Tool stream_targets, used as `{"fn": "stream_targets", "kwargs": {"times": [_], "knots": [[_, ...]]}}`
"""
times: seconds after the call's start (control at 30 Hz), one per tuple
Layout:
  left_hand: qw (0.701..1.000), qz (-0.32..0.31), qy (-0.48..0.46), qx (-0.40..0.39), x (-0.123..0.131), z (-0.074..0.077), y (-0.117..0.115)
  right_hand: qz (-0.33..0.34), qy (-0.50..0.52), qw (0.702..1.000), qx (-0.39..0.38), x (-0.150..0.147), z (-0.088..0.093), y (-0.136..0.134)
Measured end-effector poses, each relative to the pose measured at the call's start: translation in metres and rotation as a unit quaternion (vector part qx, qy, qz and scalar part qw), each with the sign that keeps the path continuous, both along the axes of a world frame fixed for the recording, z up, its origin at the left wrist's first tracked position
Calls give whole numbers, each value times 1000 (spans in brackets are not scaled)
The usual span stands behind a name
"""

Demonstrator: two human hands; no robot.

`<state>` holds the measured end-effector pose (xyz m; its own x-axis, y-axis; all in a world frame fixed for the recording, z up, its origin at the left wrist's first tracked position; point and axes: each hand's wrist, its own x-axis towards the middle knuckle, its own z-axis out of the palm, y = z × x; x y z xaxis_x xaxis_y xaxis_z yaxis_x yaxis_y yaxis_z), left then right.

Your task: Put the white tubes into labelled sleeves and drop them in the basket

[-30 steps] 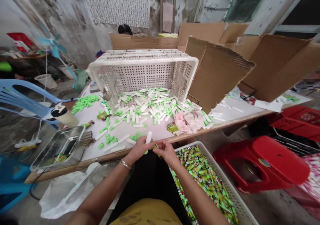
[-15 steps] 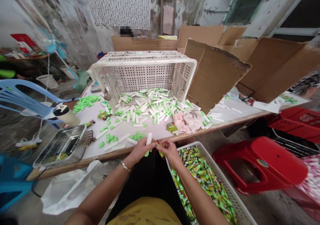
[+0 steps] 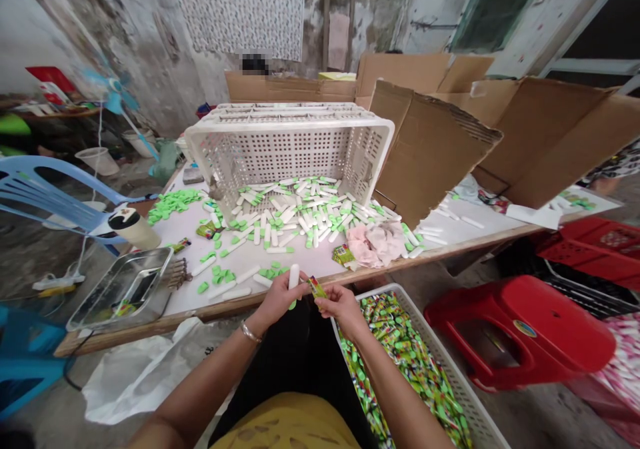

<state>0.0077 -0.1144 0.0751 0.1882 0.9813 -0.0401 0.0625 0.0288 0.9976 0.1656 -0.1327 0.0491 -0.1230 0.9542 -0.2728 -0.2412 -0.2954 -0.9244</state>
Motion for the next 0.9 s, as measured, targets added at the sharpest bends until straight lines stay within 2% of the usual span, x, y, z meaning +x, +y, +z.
{"fn": "stream_targets", "kwargs": {"times": [0.13, 0.2, 0.33, 0.43, 0.57, 0.7, 0.9], "knots": [[999, -30, 33, 9, -3, -2, 2, 14, -3, 1000, 22, 2, 4, -1], [997, -58, 54, 5, -6, 1, 2, 46, -13, 998, 34, 7, 5, -2], [987, -141, 80, -14, -9, 6, -1, 130, -95, 984, 78, 18, 8, 1], [981, -165, 99, -4, -6, 6, -2, 127, -140, 975, 114, 18, 14, 4], [983, -148, 105, 9, -2, 2, -1, 94, -145, 980, 103, 9, 17, 5], [985, -130, 113, 7, -4, -2, 2, 49, -175, 980, 82, 4, 12, 4], [993, 53, 85, 55, -9, -4, 11, -3, -157, 985, 76, 10, 8, 0]]}}
